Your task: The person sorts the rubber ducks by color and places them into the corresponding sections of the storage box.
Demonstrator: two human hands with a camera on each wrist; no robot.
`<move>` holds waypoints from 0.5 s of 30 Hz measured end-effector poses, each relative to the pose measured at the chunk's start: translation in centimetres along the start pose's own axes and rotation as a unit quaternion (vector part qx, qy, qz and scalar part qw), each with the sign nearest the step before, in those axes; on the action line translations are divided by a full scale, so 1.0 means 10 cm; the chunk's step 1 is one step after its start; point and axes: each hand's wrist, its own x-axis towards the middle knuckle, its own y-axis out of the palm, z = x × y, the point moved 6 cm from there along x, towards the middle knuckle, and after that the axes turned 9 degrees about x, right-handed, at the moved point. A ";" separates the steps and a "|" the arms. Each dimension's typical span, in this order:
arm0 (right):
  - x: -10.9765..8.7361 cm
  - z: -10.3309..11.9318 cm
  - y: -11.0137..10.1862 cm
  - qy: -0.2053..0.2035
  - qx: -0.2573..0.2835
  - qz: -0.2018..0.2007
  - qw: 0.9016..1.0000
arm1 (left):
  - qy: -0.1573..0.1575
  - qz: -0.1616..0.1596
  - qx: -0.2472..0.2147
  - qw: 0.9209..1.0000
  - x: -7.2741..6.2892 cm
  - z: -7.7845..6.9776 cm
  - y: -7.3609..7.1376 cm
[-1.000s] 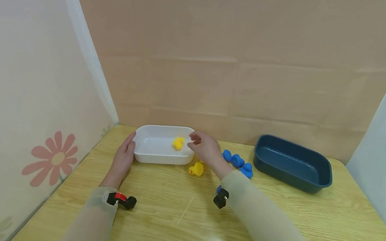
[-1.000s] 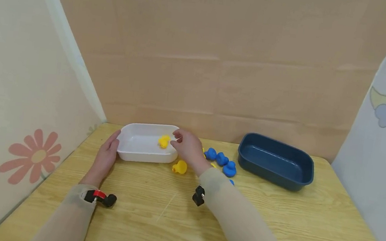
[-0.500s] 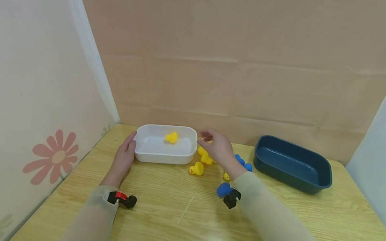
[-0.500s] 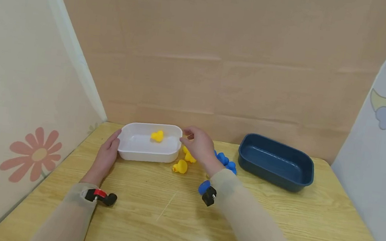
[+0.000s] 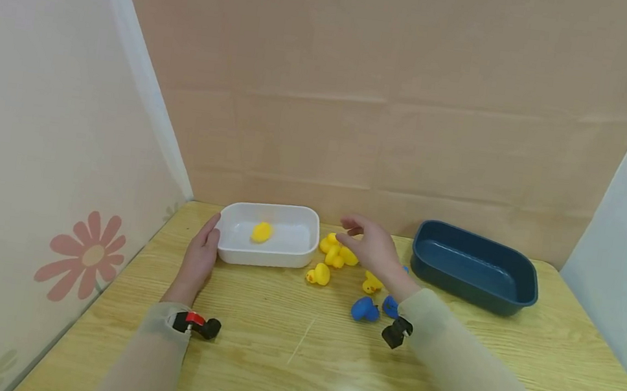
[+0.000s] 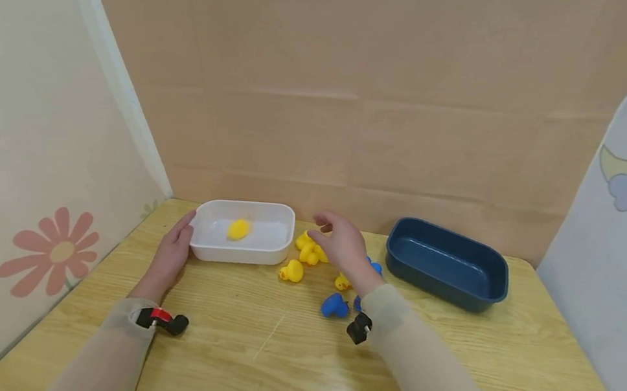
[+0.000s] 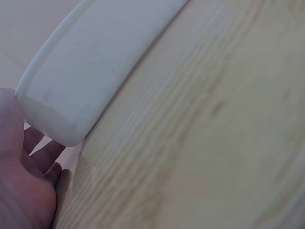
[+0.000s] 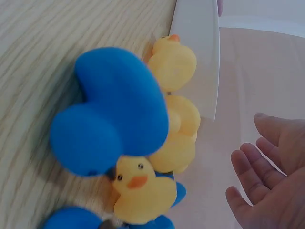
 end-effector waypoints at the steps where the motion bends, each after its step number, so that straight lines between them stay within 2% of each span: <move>1: -0.02 -0.01 -0.03 -0.001 -0.001 0.001 1.000 | -0.001 0.002 0.000 1.000 0.00 0.00 0.00; 15: -0.36 -0.27 -0.39 -0.021 0.001 0.012 1.000 | -0.014 0.007 -0.003 1.000 0.00 0.01 0.01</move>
